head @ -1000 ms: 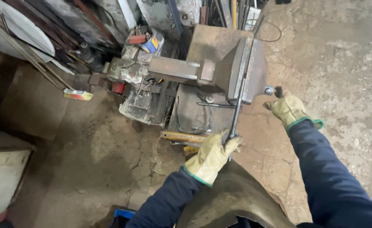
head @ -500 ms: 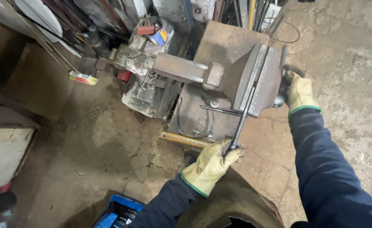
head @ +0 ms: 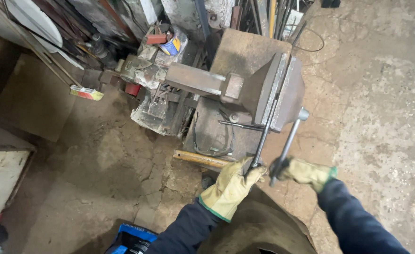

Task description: The person picks up two metal rods and a hammer, then moves to a bench vise. They secure one rod in the vise and repeatedly strike it with the hammer to straighten or shape it. The person adjusts the rod's position in the vise and continues hammering until the clip ends.

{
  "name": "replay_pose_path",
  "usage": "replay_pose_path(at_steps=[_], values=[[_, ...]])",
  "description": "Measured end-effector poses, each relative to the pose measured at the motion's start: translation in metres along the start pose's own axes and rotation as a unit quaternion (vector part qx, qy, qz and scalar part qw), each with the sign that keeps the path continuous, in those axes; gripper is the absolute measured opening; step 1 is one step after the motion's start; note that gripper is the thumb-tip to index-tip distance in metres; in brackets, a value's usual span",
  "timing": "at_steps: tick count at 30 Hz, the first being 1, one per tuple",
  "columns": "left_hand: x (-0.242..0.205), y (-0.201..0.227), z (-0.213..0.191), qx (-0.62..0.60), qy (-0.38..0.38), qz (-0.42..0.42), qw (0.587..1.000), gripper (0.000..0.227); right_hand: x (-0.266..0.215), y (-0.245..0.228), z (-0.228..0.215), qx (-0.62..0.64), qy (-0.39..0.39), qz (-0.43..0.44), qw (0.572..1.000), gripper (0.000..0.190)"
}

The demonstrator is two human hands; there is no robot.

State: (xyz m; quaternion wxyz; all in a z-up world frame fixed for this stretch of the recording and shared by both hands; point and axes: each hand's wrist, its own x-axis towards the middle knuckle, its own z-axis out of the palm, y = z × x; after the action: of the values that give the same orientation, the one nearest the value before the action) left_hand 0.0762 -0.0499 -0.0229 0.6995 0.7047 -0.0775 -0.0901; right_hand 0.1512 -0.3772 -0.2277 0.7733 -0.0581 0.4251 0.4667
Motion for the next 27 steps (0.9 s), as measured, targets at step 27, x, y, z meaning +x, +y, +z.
replay_pose_path(at_steps=[27], values=[[0.003,-0.001,-0.010,-0.020,-0.061,-0.195,0.979,0.033,-0.033,-0.203,0.170,-0.505,0.276,-0.808,0.128,0.041]])
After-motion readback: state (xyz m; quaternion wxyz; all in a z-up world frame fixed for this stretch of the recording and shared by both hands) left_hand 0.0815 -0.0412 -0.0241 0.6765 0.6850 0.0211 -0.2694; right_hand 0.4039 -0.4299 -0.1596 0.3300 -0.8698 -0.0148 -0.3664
